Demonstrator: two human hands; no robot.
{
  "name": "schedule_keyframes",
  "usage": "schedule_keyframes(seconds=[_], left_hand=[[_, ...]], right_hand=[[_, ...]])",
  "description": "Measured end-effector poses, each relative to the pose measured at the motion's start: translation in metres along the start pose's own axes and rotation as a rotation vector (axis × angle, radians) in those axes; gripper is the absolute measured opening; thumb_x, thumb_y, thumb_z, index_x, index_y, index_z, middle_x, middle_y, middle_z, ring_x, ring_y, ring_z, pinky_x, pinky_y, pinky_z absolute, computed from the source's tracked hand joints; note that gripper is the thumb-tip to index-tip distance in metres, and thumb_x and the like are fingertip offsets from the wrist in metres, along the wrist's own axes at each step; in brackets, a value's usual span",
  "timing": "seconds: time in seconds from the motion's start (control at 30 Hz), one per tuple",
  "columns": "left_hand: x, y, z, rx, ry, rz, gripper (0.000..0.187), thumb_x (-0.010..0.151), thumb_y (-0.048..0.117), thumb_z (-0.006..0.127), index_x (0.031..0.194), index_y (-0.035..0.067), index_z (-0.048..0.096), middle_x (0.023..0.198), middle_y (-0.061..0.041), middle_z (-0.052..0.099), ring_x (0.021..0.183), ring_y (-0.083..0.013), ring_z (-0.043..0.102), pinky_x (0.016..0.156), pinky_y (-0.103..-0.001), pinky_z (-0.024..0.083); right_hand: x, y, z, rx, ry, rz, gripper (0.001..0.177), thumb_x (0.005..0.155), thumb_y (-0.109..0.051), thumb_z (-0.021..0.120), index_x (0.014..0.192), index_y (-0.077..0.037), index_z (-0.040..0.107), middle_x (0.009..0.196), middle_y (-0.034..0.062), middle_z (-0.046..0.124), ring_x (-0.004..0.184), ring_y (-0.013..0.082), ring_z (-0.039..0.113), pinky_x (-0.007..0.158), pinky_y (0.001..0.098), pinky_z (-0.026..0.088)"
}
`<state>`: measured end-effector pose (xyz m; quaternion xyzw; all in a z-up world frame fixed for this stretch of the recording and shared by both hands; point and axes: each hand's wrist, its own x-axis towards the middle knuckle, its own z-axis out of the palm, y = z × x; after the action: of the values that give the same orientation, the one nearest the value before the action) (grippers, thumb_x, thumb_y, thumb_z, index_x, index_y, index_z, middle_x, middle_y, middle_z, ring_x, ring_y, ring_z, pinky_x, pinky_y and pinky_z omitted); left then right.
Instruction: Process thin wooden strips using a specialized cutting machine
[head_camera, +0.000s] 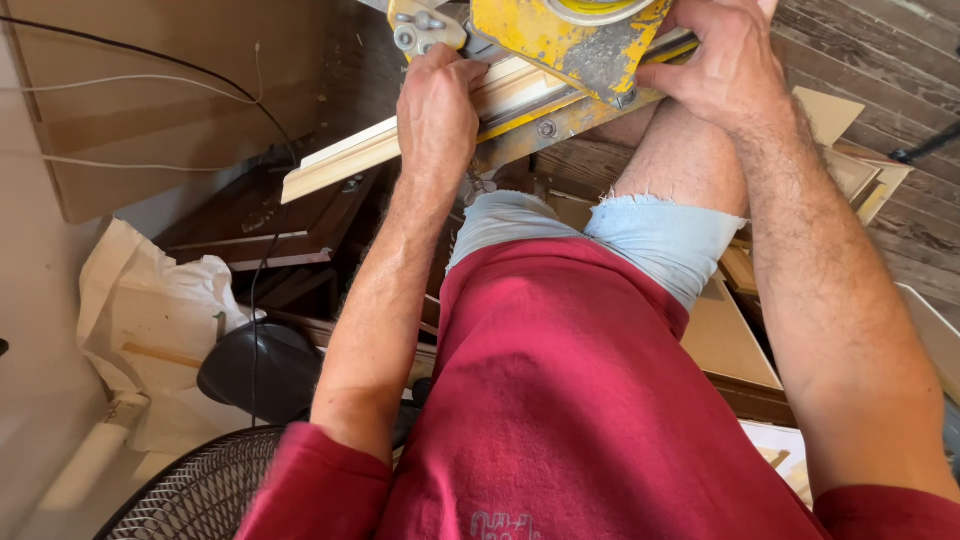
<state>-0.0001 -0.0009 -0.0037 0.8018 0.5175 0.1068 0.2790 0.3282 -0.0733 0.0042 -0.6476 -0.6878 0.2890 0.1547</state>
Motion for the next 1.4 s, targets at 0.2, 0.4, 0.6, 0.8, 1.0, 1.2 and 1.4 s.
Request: schedule_keyframes(seconds=[0.2,0.4,0.6,0.8,1.0,1.2,1.4], left_hand=[[0.001,-0.003,0.002,-0.059,-0.002,-0.005,0.013,0.092,0.0,0.074,0.103,-0.004,0.079,0.086,-0.01,0.069,0.079,-0.0289,0.065,0.061,-0.04,0.061],[0.001,-0.007,0.007,-0.087,0.014,-0.025,0.016,0.095,0.004,0.067,0.102,0.002,0.081,0.088,-0.007,0.068,0.083,-0.0307,0.062,0.062,-0.044,0.055],[0.001,-0.007,0.007,-0.076,0.015,-0.025,0.015,0.096,0.007,0.069,0.102,0.001,0.081,0.087,-0.008,0.067,0.08,-0.0308,0.062,0.061,-0.044,0.055],[0.001,-0.006,0.006,-0.106,0.015,-0.014,0.017,0.097,0.006,0.066,0.104,-0.001,0.08,0.088,-0.008,0.066,0.081,-0.03,0.06,0.061,-0.041,0.053],[0.001,-0.008,0.009,-0.093,0.021,-0.022,0.017,0.096,0.005,0.066,0.103,0.002,0.081,0.089,-0.007,0.068,0.082,-0.0303,0.061,0.061,-0.042,0.053],[0.001,-0.007,0.007,-0.11,0.013,-0.043,0.017,0.094,0.004,0.066,0.104,0.002,0.08,0.09,-0.008,0.067,0.085,-0.0325,0.062,0.063,-0.044,0.053],[0.001,-0.006,0.006,-0.115,0.002,-0.06,0.018,0.093,0.005,0.067,0.104,0.005,0.081,0.088,-0.006,0.066,0.085,-0.0301,0.06,0.064,-0.043,0.053]], right_hand=[[-0.002,0.002,0.002,-0.022,-0.001,0.029,0.038,0.082,-0.026,0.094,0.109,-0.006,0.076,0.099,0.0113,0.073,0.094,0.031,0.066,0.086,0.0419,0.046],[-0.001,0.002,0.002,-0.063,-0.009,0.032,0.039,0.079,-0.028,0.093,0.109,-0.01,0.076,0.101,0.0109,0.071,0.098,0.0335,0.064,0.084,0.044,0.044],[0.001,-0.006,-0.002,-0.053,-0.035,0.057,0.039,0.08,-0.027,0.093,0.109,-0.009,0.075,0.105,0.0112,0.07,0.099,0.0334,0.064,0.079,0.045,0.045],[0.002,-0.008,-0.004,-0.025,-0.043,0.054,0.038,0.083,-0.027,0.095,0.109,-0.007,0.076,0.106,0.0101,0.072,0.099,0.0318,0.066,0.078,0.0451,0.046],[0.0,-0.007,-0.002,-0.024,-0.064,0.106,0.038,0.086,-0.031,0.093,0.114,-0.01,0.078,0.108,0.0105,0.074,0.1,0.0327,0.068,0.079,0.0447,0.048],[-0.001,-0.016,-0.006,-0.048,-0.074,0.168,0.041,0.086,-0.038,0.094,0.115,-0.015,0.077,0.112,0.0115,0.072,0.103,0.0365,0.065,0.078,0.0491,0.048],[-0.003,-0.013,-0.004,-0.038,-0.068,0.183,0.043,0.086,-0.04,0.094,0.118,-0.015,0.077,0.115,0.0132,0.071,0.105,0.0378,0.063,0.082,0.0492,0.047]])
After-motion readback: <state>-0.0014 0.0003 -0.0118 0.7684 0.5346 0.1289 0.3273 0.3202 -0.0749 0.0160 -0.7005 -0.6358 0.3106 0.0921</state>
